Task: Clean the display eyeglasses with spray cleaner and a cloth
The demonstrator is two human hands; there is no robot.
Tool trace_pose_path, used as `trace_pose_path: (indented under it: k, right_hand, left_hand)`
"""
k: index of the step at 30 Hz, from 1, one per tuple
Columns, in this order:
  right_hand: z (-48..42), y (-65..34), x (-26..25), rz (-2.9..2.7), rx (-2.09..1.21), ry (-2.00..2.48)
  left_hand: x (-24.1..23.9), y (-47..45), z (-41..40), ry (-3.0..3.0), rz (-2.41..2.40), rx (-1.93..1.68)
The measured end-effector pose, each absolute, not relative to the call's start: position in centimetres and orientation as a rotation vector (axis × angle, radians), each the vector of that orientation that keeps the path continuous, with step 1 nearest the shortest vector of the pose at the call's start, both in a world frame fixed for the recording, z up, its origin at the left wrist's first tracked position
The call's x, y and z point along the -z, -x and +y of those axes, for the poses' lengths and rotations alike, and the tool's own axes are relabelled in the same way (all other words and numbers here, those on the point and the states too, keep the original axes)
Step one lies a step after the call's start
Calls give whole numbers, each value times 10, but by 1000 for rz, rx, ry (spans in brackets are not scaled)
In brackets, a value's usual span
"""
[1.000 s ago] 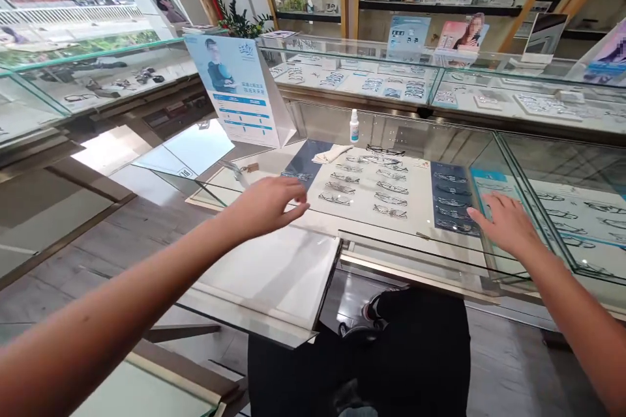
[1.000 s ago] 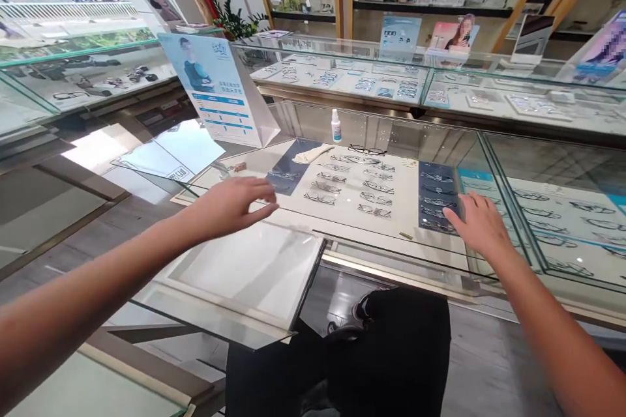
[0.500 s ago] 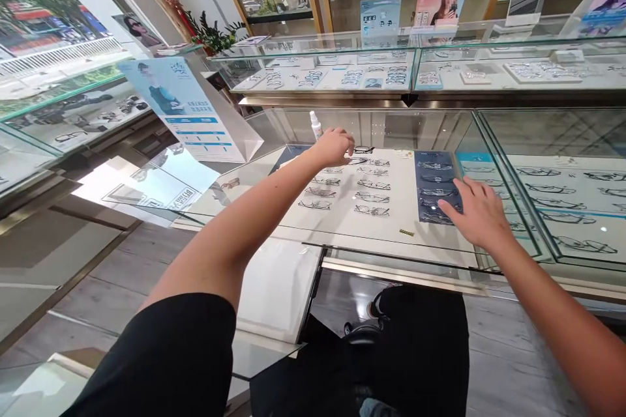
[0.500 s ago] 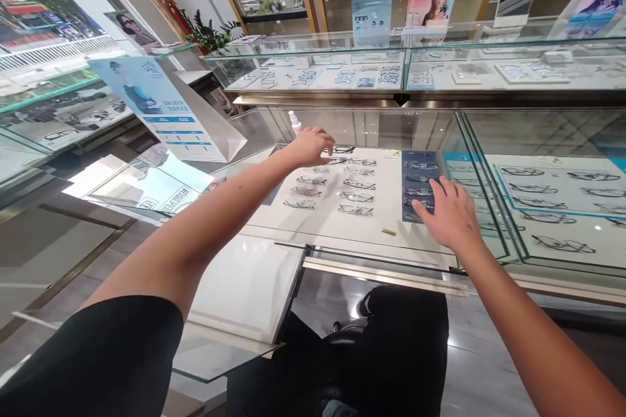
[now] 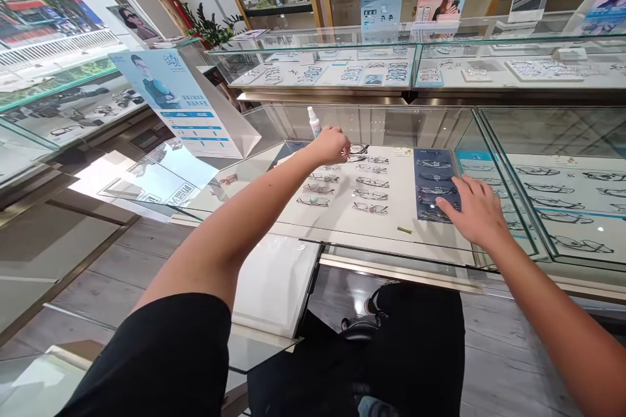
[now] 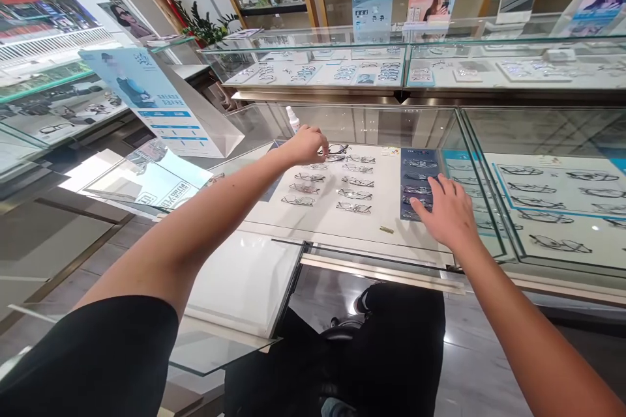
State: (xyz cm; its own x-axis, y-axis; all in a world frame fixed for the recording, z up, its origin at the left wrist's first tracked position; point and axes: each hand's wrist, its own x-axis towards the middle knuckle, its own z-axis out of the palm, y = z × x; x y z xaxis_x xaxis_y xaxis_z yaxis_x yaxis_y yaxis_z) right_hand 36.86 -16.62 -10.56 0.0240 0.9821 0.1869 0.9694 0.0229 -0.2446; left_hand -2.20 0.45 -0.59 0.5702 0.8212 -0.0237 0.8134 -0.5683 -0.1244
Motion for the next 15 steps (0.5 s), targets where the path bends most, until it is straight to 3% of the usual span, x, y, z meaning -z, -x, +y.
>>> trace_pose_path:
  k: [9, 15]
  right_hand:
    - [-169, -369, 93, -2050, -78, 2099]
    - [-174, -371, 86, -2104, -66, 2140]
  left_hand:
    - [-65, 78, -128, 2934, -1335, 148]
    - [-88, 136, -236, 3149, -1704, -200]
